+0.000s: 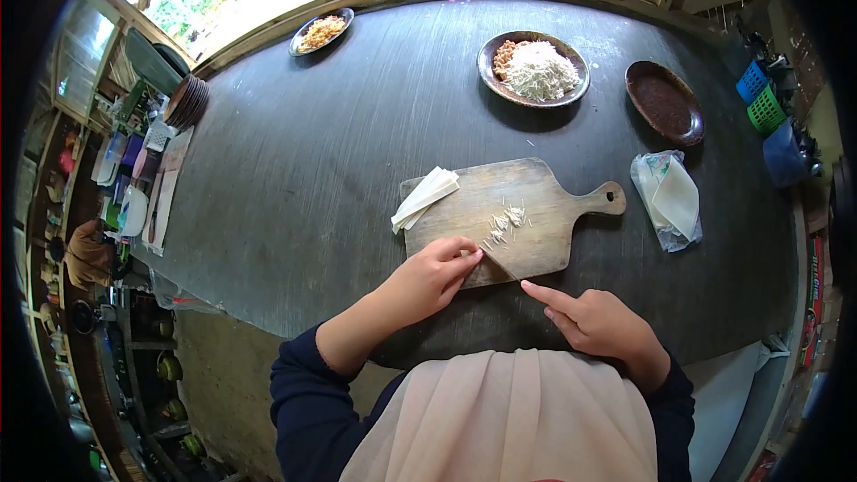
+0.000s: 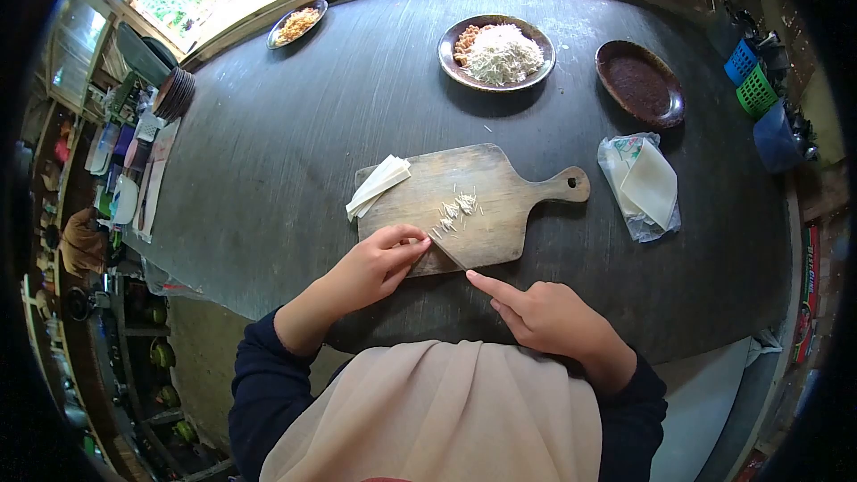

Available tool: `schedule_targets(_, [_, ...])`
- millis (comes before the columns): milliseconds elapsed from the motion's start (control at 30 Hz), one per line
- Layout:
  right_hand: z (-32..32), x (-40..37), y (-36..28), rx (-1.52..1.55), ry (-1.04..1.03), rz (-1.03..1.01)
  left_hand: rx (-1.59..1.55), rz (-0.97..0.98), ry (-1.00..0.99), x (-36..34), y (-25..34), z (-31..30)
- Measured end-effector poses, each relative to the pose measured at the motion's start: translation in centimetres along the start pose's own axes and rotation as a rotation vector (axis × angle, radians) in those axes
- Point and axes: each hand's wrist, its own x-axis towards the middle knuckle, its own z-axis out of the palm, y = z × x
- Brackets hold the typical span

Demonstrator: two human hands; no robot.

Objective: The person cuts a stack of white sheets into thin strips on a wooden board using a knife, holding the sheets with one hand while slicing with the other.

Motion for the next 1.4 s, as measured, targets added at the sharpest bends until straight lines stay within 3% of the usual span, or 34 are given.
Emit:
schedule_targets(367, [0.5,0.2,-0.1,-0.055,0.038,-0.015,0.009,-0.022,-0.025,0.2,0.4,-0.2])
schedule_targets(567, [-0.9,-0.5,0.0,0.068,-0.1,0.067,0.019,0.001,0.005,0.1,0.2,-0.1])
schedule_targets(833, [0.6,0.3,0.3,0.025,0.057,-0.029,-0.007,-0.013,0.0,0.1,0.1,-0.1])
schedule_targets(1400, [-0.1,0.2,0.3,0.111,-0.003,-0.021,0.019,0.03,0.04,0.0,0.1,0.0])
